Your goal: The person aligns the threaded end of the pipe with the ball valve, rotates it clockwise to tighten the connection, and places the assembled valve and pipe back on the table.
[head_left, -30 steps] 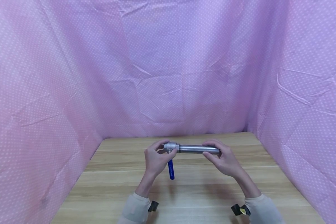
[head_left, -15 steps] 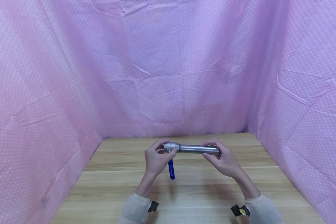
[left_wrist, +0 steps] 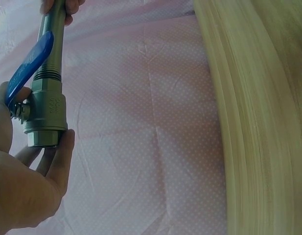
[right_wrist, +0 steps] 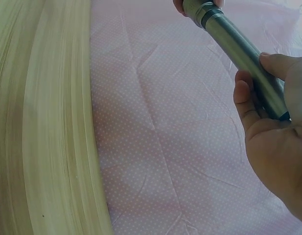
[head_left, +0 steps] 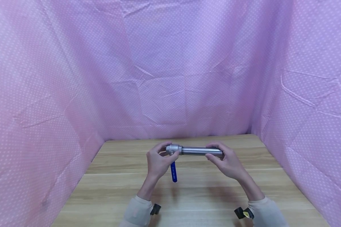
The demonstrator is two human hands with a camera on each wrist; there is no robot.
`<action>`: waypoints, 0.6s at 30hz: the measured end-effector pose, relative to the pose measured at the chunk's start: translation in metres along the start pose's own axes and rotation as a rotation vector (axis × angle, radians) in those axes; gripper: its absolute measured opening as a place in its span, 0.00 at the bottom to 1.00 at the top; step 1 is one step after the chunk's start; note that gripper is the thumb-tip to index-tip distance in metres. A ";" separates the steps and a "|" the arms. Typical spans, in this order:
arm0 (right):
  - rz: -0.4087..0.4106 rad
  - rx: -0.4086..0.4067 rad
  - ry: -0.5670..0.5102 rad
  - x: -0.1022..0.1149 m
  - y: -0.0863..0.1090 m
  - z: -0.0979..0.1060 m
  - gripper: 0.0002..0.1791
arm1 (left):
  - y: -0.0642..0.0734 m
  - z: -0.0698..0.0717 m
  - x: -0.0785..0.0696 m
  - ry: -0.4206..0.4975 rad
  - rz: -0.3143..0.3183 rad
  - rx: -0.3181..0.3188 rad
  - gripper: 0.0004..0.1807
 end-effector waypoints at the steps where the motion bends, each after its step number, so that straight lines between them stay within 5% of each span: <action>1: 0.007 0.006 0.002 0.000 0.000 0.000 0.20 | 0.000 0.000 0.000 0.000 0.001 -0.001 0.23; 18: 0.039 0.012 -0.025 0.001 0.001 -0.003 0.22 | -0.001 0.001 0.001 0.005 0.003 -0.003 0.22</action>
Point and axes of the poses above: each hand's wrist, its own y-axis away from the middle knuckle, its own z-axis out of the back of the hand, x = y × z, the point moved 3 cm from there along -y, towards the middle knuckle, and after that the axes turned 7 degrees about -y, right-handed, at the moved point
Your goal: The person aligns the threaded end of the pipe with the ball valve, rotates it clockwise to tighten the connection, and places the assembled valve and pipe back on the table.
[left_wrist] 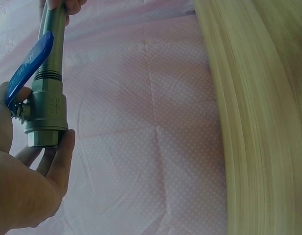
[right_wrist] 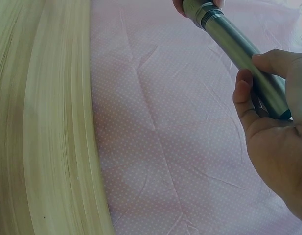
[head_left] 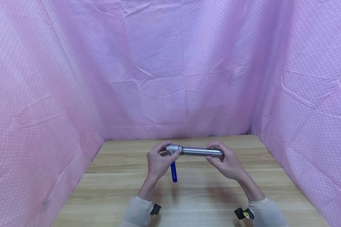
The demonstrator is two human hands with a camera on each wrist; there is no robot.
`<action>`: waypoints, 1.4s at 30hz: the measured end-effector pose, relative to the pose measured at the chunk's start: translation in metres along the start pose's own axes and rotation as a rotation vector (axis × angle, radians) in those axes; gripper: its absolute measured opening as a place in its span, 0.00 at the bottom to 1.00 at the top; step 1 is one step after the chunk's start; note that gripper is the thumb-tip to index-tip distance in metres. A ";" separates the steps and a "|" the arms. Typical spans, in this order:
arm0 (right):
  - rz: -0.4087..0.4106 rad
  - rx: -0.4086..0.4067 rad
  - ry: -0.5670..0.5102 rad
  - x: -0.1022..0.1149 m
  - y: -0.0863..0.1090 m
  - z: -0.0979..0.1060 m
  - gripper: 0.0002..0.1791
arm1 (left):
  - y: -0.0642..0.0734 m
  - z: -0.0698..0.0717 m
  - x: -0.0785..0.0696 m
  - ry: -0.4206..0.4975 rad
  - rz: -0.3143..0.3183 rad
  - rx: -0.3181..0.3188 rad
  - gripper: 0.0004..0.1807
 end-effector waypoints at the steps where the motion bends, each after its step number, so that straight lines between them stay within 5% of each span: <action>1: -0.006 -0.002 0.001 0.000 0.000 0.000 0.22 | 0.000 0.000 0.000 0.001 0.000 0.001 0.22; 12: -0.078 0.006 0.016 -0.003 0.000 0.002 0.17 | 0.000 0.000 0.000 0.003 0.007 0.002 0.23; 22: -0.014 0.043 -0.040 -0.004 0.001 0.002 0.21 | 0.000 -0.001 0.000 0.001 0.009 -0.004 0.22; 37: -0.119 0.024 -0.031 -0.004 0.001 0.003 0.18 | 0.000 0.000 0.001 0.013 0.016 -0.003 0.23; 42: -0.098 0.044 -0.043 -0.003 0.001 0.002 0.20 | 0.000 0.000 0.000 0.008 0.017 -0.005 0.23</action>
Point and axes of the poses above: each hand's wrist, its own y-axis away from the middle knuckle, its own z-axis out of the back of the hand, x = y × z, the point moved 3 cm from there along -y, towards the middle knuckle, and after that the axes turned 7 degrees about -y, right-handed, at the moved point
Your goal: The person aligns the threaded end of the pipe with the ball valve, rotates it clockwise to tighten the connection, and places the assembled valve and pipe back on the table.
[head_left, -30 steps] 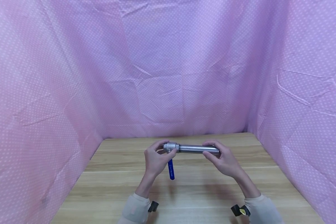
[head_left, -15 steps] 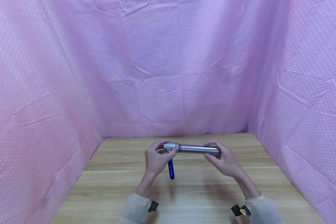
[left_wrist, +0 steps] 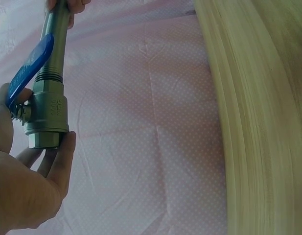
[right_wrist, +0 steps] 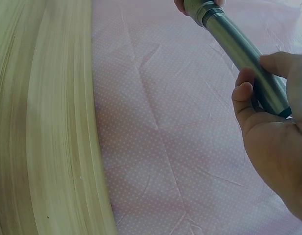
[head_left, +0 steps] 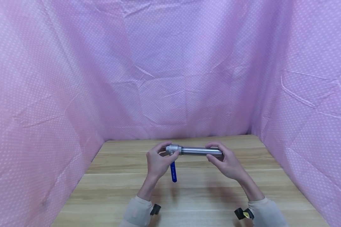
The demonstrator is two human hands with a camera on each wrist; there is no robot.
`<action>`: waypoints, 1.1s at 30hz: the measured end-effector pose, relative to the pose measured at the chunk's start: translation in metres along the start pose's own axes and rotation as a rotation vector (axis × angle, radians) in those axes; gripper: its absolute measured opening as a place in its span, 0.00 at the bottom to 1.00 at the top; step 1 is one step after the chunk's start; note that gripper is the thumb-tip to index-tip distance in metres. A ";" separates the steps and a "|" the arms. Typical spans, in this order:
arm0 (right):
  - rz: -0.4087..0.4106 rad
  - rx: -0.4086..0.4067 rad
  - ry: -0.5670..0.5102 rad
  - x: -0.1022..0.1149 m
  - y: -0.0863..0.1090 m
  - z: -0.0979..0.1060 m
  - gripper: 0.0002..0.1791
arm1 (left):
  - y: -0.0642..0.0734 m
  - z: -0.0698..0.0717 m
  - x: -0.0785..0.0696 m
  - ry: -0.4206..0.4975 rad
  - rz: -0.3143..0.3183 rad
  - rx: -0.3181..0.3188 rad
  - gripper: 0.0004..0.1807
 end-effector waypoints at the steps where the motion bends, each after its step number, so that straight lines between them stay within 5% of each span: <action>1: 0.011 0.003 -0.002 0.000 0.000 0.000 0.21 | 0.000 0.000 0.000 -0.002 0.000 0.000 0.23; 7: 0.061 0.003 -0.009 0.000 -0.001 0.000 0.21 | 0.000 -0.001 0.000 -0.001 -0.008 -0.001 0.23; 27: -0.036 -0.018 0.010 -0.002 -0.002 -0.001 0.15 | -0.002 0.001 0.001 -0.003 -0.001 0.001 0.23; 33: 0.026 -0.001 -0.020 0.000 -0.002 -0.003 0.20 | -0.002 0.001 0.002 -0.008 -0.010 0.000 0.22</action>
Point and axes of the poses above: each hand's wrist, its own y-axis away from the middle knuckle, its own z-axis out of the back of the hand, x = y × z, the point moved 3 cm from there along -y, towards the middle knuckle, and after that the axes turned 7 degrees about -y, right-handed, at the moved point
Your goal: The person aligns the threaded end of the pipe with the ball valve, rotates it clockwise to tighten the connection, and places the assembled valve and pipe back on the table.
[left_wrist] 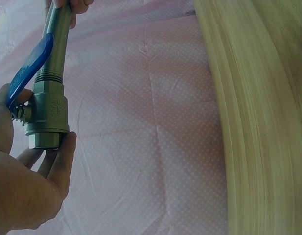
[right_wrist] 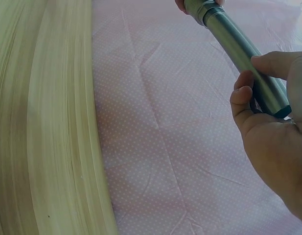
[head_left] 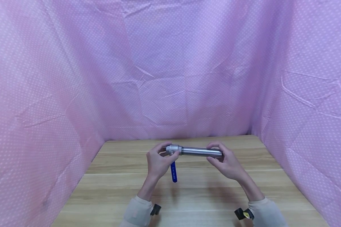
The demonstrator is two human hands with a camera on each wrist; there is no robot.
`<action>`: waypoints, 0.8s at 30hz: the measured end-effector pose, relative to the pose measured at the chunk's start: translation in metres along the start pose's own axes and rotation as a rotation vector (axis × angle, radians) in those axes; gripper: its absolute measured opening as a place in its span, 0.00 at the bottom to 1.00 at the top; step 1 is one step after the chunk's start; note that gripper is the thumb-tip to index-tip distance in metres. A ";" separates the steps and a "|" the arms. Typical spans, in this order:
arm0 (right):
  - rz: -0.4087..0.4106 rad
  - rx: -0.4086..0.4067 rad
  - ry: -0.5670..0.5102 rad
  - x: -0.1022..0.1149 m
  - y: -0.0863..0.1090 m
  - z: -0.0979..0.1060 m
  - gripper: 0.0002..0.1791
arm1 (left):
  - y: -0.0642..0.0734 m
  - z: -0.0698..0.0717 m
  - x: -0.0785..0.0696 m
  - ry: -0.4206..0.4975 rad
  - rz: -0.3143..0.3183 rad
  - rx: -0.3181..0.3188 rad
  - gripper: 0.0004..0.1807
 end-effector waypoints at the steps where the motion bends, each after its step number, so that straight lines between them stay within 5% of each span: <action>1: 0.005 0.003 -0.001 0.000 0.000 0.000 0.20 | 0.000 0.000 0.000 -0.003 0.001 -0.001 0.22; 24: -0.050 -0.003 0.023 -0.004 0.000 0.001 0.19 | -0.001 0.000 0.001 -0.017 -0.001 -0.001 0.22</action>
Point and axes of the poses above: each hand's wrist, its own y-axis away from the middle knuckle, its own z-axis out of the back of the hand, x = y × z, the point moved 3 cm from there along -y, towards the middle knuckle, and after that the axes turned 7 degrees about -y, right-handed, at the moved point
